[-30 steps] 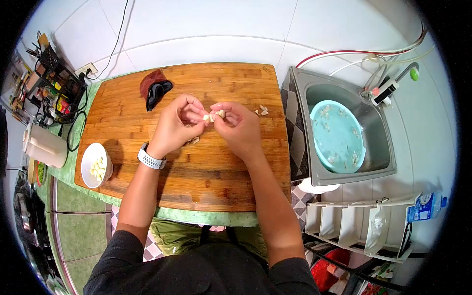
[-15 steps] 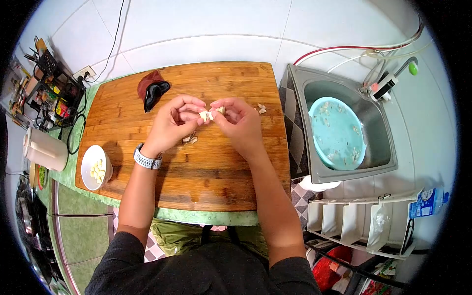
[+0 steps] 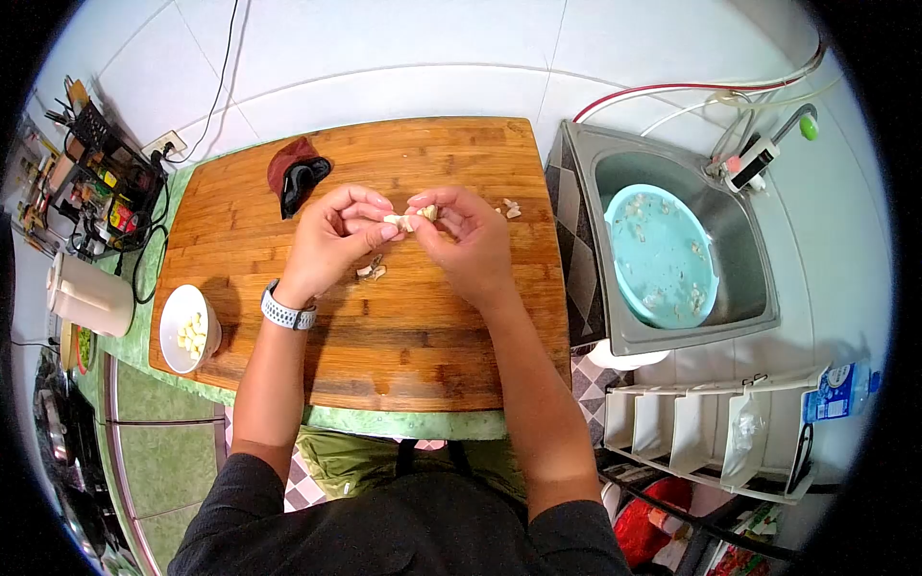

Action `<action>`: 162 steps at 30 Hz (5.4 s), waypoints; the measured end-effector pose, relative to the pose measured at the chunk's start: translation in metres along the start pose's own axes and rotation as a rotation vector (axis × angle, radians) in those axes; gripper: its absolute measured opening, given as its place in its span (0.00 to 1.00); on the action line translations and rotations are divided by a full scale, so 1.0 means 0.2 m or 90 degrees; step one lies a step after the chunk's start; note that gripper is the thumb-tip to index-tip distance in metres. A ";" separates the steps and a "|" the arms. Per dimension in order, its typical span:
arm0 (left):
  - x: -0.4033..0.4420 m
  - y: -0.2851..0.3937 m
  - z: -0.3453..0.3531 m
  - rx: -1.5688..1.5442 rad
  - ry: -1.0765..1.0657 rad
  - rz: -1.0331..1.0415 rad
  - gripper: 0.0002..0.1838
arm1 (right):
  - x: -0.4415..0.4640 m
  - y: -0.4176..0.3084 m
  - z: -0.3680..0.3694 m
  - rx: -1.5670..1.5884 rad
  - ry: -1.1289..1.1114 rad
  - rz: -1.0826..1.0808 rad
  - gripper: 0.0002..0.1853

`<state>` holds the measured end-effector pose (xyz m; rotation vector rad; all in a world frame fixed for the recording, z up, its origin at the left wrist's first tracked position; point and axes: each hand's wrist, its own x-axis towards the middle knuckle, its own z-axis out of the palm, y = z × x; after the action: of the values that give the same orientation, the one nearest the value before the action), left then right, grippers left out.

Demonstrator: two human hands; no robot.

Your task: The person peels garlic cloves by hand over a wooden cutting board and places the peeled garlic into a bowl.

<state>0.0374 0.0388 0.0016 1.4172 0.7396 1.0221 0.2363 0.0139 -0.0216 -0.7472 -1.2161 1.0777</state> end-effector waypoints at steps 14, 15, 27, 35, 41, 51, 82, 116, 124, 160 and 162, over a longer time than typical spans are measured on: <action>-0.01 0.05 0.02 -0.079 0.010 -0.025 0.16 | 0.00 -0.04 -0.01 0.042 0.013 0.030 0.10; -0.01 0.05 0.02 -0.078 0.010 -0.026 0.16 | 0.00 -0.04 -0.01 0.044 0.015 0.032 0.10; -0.01 0.03 0.01 -0.074 0.002 -0.049 0.15 | 0.00 -0.04 -0.02 0.045 0.003 0.020 0.11; -0.01 0.06 0.00 -0.085 0.001 -0.040 0.19 | 0.01 -0.04 -0.03 0.043 0.056 0.005 0.09; -0.02 0.08 -0.01 -0.126 -0.014 -0.028 0.19 | 0.02 -0.05 -0.04 0.081 0.107 -0.031 0.08; -0.39 0.57 -0.26 0.253 0.218 0.192 0.19 | 0.02 -0.02 -0.08 0.135 0.083 0.001 0.09; 0.03 0.08 0.16 0.156 0.038 0.101 0.12 | 0.02 -0.05 -0.06 0.041 0.002 0.002 0.12; -0.05 0.01 0.11 0.001 0.011 0.079 0.04 | -0.02 -0.09 -0.03 0.066 -0.048 0.025 0.13; -0.05 0.00 0.11 -0.037 0.001 0.075 0.04 | -0.01 -0.10 -0.03 0.087 -0.063 0.030 0.13; -0.02 0.01 0.09 -0.081 0.068 -0.023 0.05 | 0.00 -0.05 -0.03 0.086 -0.061 0.168 0.11; -0.02 0.01 0.09 -0.094 0.070 -0.016 0.07 | 0.00 -0.04 -0.02 0.083 -0.061 0.157 0.12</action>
<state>0.0513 0.0278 0.0047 1.2306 0.7443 1.1179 0.2430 0.0114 -0.0154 -0.7652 -1.1412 1.3956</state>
